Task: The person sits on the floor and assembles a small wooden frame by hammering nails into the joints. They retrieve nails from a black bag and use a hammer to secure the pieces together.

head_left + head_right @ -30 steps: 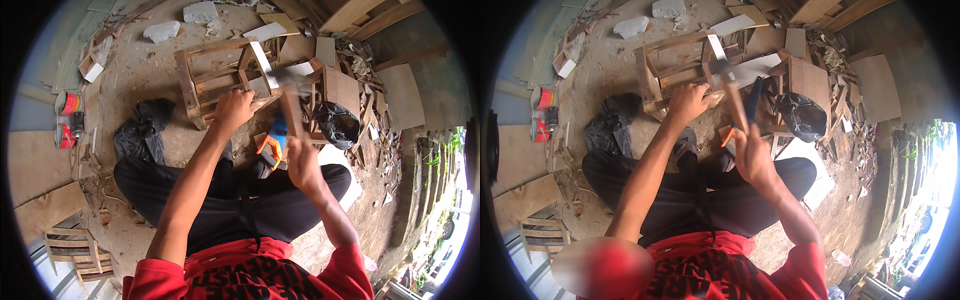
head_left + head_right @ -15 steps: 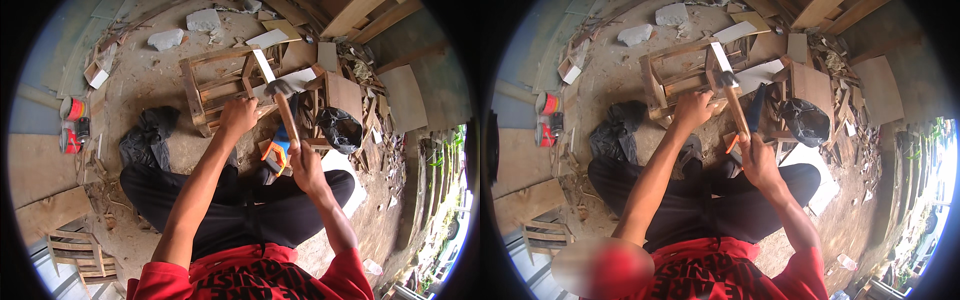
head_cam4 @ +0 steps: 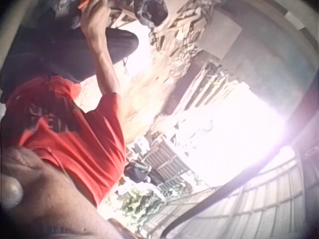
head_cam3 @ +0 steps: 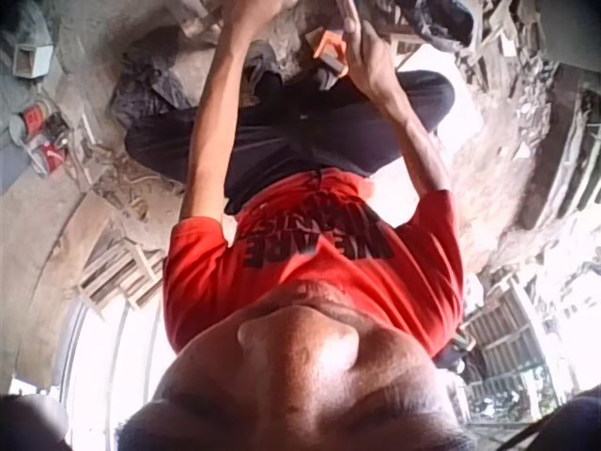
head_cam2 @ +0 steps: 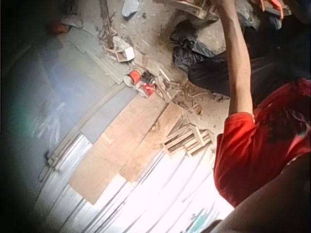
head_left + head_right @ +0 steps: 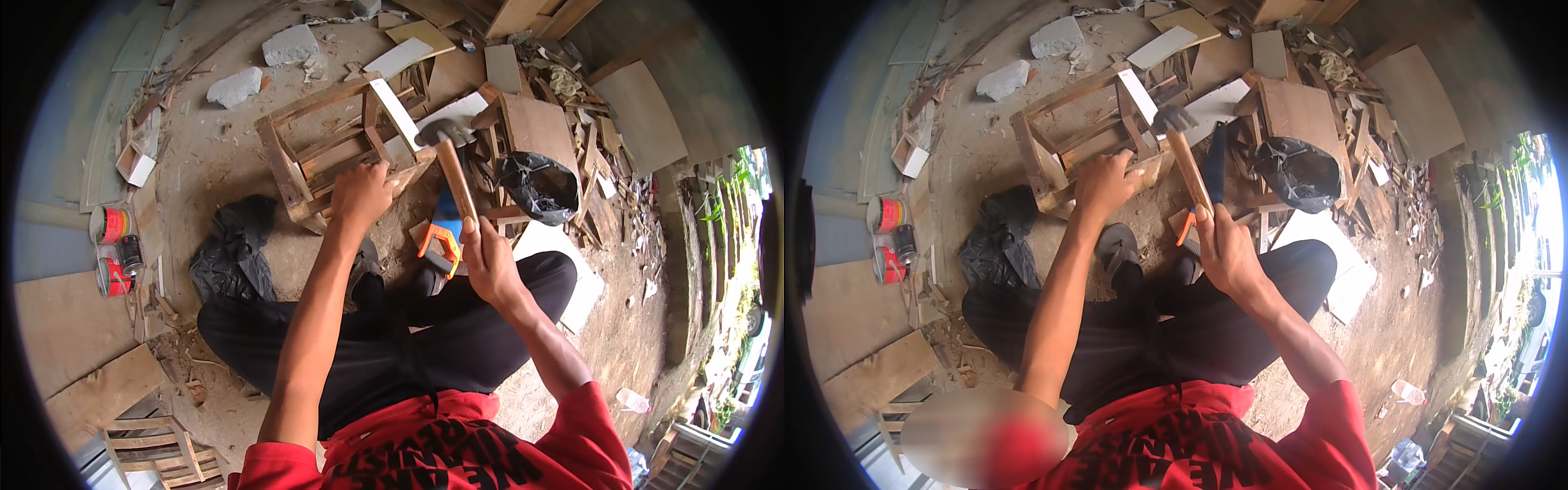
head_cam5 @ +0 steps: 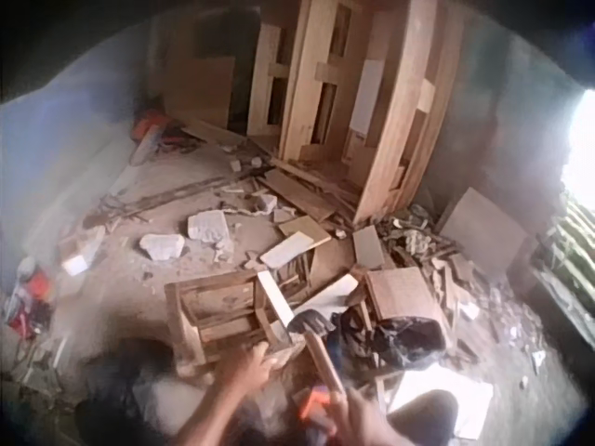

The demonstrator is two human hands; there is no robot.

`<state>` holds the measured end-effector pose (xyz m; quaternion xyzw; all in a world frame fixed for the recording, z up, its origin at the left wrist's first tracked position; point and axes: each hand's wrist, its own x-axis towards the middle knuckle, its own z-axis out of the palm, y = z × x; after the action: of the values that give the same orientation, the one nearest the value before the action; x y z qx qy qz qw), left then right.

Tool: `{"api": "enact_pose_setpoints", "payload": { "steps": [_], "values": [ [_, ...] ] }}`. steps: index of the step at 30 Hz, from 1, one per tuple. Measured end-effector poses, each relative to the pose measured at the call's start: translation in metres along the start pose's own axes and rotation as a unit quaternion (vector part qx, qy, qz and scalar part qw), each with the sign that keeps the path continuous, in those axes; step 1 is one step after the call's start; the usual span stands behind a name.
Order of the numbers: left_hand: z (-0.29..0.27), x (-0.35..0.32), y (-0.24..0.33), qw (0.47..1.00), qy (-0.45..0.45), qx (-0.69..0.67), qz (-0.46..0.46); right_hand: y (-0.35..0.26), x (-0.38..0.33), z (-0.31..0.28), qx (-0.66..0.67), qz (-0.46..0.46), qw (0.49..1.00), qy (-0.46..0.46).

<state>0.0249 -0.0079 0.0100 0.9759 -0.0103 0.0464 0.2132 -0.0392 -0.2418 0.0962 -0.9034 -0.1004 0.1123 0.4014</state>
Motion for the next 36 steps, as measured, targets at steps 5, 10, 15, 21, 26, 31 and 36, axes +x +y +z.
{"api": "enact_pose_setpoints", "payload": {
  "steps": [5,10,15,21,26,31,36],
  "values": [
    [-0.006,-0.002,0.006,1.0,0.004,0.014,0.011,-0.011,-0.006,0.003,0.015,-0.033,0.999,0.005],
    [-0.007,0.002,0.007,1.0,-0.001,0.015,0.007,-0.007,0.0,0.0,-0.009,-0.012,1.0,-0.023],
    [-0.001,-0.002,-0.004,1.0,-0.008,0.004,-0.016,-0.061,-0.007,-0.034,0.124,-0.109,0.985,0.043],
    [0.0,0.0,0.006,1.0,-0.005,0.029,0.003,0.01,-0.006,0.008,0.015,-0.084,0.995,-0.044],
    [0.004,-0.005,0.0,0.999,0.038,0.029,0.007,0.01,-0.013,0.004,-0.004,0.024,0.999,-0.028],
    [-0.005,-0.001,0.003,1.0,0.003,0.016,0.022,0.001,-0.013,0.011,0.022,-0.02,0.999,-0.017],
    [-0.002,0.0,0.002,0.998,-0.04,0.049,-0.016,0.0,-0.001,0.005,0.039,0.0,0.999,-0.025]
  ]
}}
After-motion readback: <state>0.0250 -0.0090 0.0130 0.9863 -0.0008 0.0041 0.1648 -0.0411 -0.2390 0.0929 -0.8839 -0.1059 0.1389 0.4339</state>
